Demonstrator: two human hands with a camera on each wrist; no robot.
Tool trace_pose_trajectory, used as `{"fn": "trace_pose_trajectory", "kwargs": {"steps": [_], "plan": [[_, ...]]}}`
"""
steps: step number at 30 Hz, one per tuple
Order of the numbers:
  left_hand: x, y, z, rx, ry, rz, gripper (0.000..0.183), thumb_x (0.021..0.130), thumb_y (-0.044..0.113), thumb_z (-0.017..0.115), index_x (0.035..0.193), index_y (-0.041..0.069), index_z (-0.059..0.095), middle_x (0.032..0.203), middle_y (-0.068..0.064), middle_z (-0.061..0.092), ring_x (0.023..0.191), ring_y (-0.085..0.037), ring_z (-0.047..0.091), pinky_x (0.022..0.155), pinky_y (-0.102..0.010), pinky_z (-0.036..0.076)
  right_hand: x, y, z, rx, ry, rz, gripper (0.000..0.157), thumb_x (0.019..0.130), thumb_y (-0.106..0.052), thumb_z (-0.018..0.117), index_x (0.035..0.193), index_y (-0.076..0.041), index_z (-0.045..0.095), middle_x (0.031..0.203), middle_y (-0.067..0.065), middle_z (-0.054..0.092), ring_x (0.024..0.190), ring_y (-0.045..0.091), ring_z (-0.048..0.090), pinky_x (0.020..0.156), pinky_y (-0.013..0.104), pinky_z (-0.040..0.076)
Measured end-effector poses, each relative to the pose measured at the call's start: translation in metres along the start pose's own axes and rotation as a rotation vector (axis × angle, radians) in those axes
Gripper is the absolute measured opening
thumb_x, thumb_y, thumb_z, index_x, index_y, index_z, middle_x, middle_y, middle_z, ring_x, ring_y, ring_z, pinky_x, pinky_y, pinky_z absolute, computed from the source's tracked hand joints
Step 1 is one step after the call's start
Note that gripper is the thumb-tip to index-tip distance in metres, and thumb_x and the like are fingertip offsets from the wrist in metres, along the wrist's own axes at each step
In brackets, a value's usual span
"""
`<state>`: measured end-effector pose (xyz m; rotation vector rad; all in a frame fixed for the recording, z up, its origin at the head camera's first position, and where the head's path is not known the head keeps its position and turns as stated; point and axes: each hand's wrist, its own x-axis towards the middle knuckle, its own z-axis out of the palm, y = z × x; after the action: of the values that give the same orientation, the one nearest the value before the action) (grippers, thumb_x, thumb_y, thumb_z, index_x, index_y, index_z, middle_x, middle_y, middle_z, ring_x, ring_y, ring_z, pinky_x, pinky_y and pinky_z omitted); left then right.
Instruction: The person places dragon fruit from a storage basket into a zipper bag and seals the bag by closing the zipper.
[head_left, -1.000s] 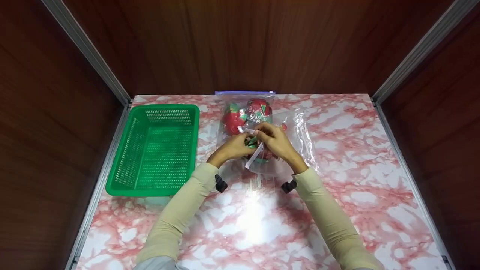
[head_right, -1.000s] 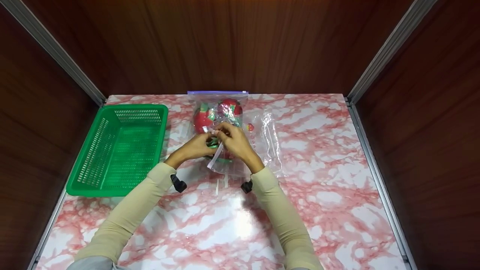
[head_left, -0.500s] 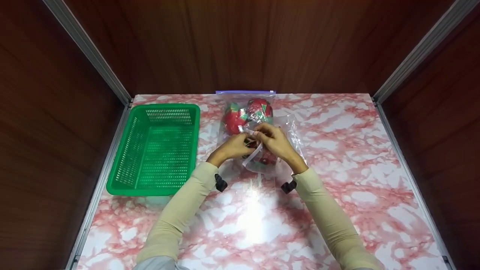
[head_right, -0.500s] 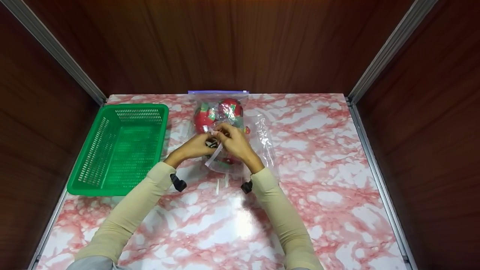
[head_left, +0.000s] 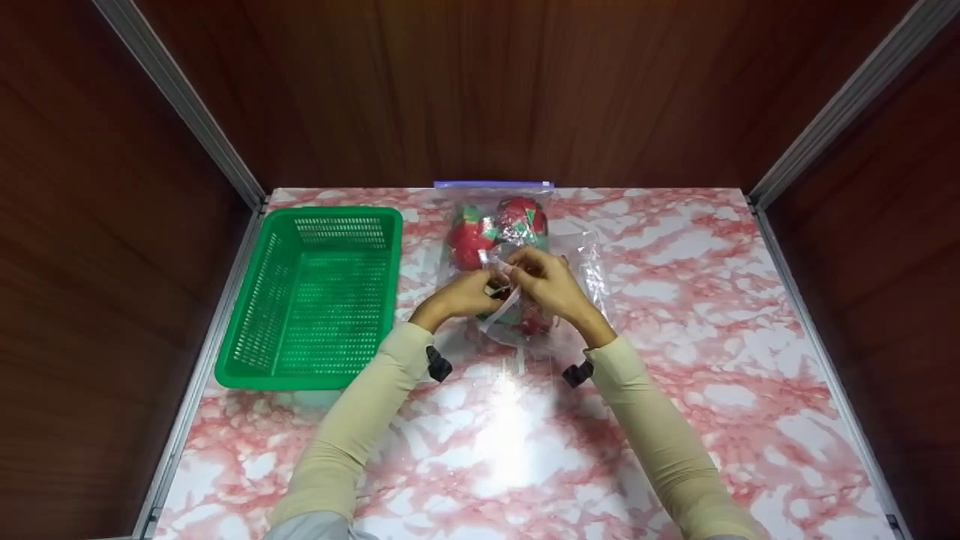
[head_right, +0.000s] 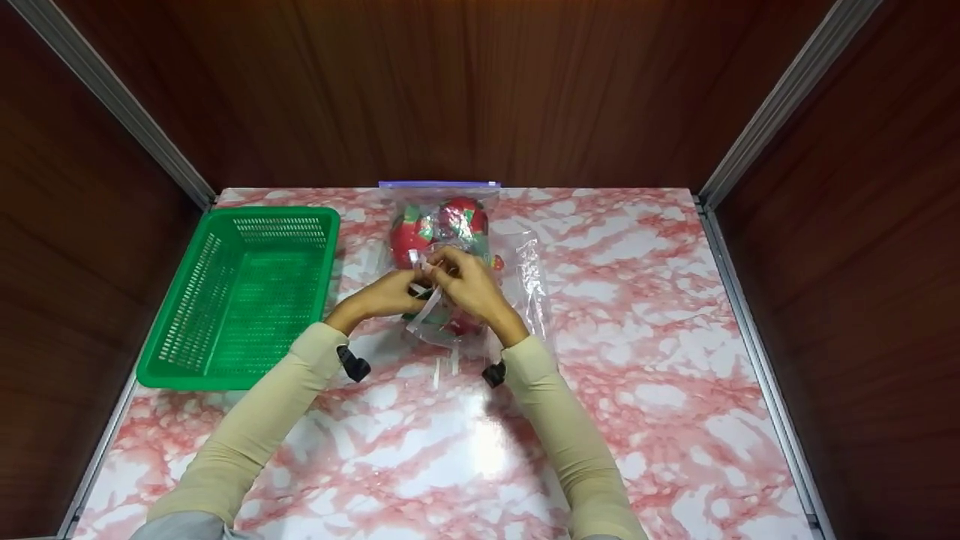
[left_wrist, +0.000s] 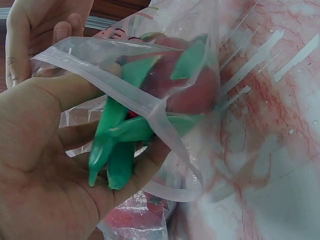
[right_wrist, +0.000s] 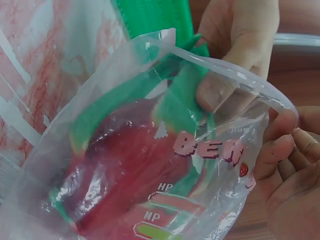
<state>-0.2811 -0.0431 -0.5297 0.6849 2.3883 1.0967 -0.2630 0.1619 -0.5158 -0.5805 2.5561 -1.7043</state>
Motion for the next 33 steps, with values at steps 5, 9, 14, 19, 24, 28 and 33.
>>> {"fn": "trace_pose_trajectory", "kwargs": {"steps": [5,9,14,19,24,28,33], "plan": [[0.000,0.000,-0.002,-0.025,-0.013,0.008,0.046,0.095,0.019,0.069,0.137,0.000,0.064,0.139,-0.021,0.069,0.132,-0.035,0.064,0.109,-0.044,0.054,0.000,0.001,0.000,0.002,-0.003,0.010,0.014,0.102,-0.007,0.068,0.113,-0.001,0.074,0.085,0.012,0.069,0.062,0.011,0.056,0.055,0.021,0.045],[0.000,0.001,-0.004,-0.036,-0.007,0.020,0.046,0.099,0.021,0.069,0.138,-0.002,0.064,0.139,-0.022,0.068,0.133,-0.037,0.063,0.111,-0.046,0.053,0.000,-0.001,0.000,0.000,-0.001,0.033,0.017,0.102,-0.003,0.065,0.115,0.004,0.072,0.085,0.014,0.068,0.060,0.010,0.054,0.053,0.020,0.044],[0.000,0.001,-0.009,-0.043,0.014,0.013,0.046,0.100,0.021,0.069,0.139,-0.002,0.063,0.140,-0.022,0.068,0.133,-0.038,0.063,0.112,-0.047,0.053,-0.004,-0.016,-0.002,0.021,-0.012,0.041,0.016,0.103,-0.001,0.063,0.113,0.008,0.070,0.082,0.013,0.067,0.060,0.010,0.054,0.053,0.019,0.043],[0.000,0.002,-0.017,-0.019,0.112,0.016,0.036,0.101,0.017,0.066,0.131,-0.004,0.070,0.127,-0.021,0.074,0.120,-0.035,0.070,0.106,-0.046,0.056,-0.010,-0.031,-0.003,0.056,-0.026,0.042,0.015,0.103,-0.003,0.064,0.112,0.008,0.069,0.082,0.018,0.065,0.058,0.010,0.052,0.051,0.018,0.041],[-0.002,0.003,-0.024,0.051,0.278,-0.018,0.023,0.103,0.014,0.065,0.117,-0.001,0.075,0.112,-0.016,0.077,0.103,-0.029,0.072,0.095,-0.045,0.059,-0.011,-0.030,-0.002,0.058,-0.018,0.037,0.014,0.103,-0.002,0.064,0.111,0.008,0.069,0.084,0.026,0.066,0.056,0.007,0.051,0.050,0.018,0.040],[-0.001,0.002,-0.026,0.139,0.364,-0.033,0.017,0.103,0.014,0.067,0.113,0.002,0.072,0.111,-0.015,0.074,0.103,-0.029,0.069,0.094,-0.045,0.058,-0.009,-0.026,0.000,0.036,-0.003,0.027,0.014,0.102,-0.001,0.064,0.110,0.009,0.069,0.084,0.028,0.066,0.057,0.006,0.051,0.051,0.018,0.039],[0.001,-0.003,-0.027,0.205,0.391,0.010,0.031,0.102,0.008,0.065,0.132,0.006,0.067,0.122,-0.016,0.067,0.105,-0.031,0.065,0.091,-0.048,0.057,-0.005,-0.007,0.001,0.034,0.000,0.042,0.014,0.103,-0.002,0.064,0.111,0.007,0.070,0.084,0.026,0.066,0.055,0.007,0.050,0.050,0.018,0.039]]}}
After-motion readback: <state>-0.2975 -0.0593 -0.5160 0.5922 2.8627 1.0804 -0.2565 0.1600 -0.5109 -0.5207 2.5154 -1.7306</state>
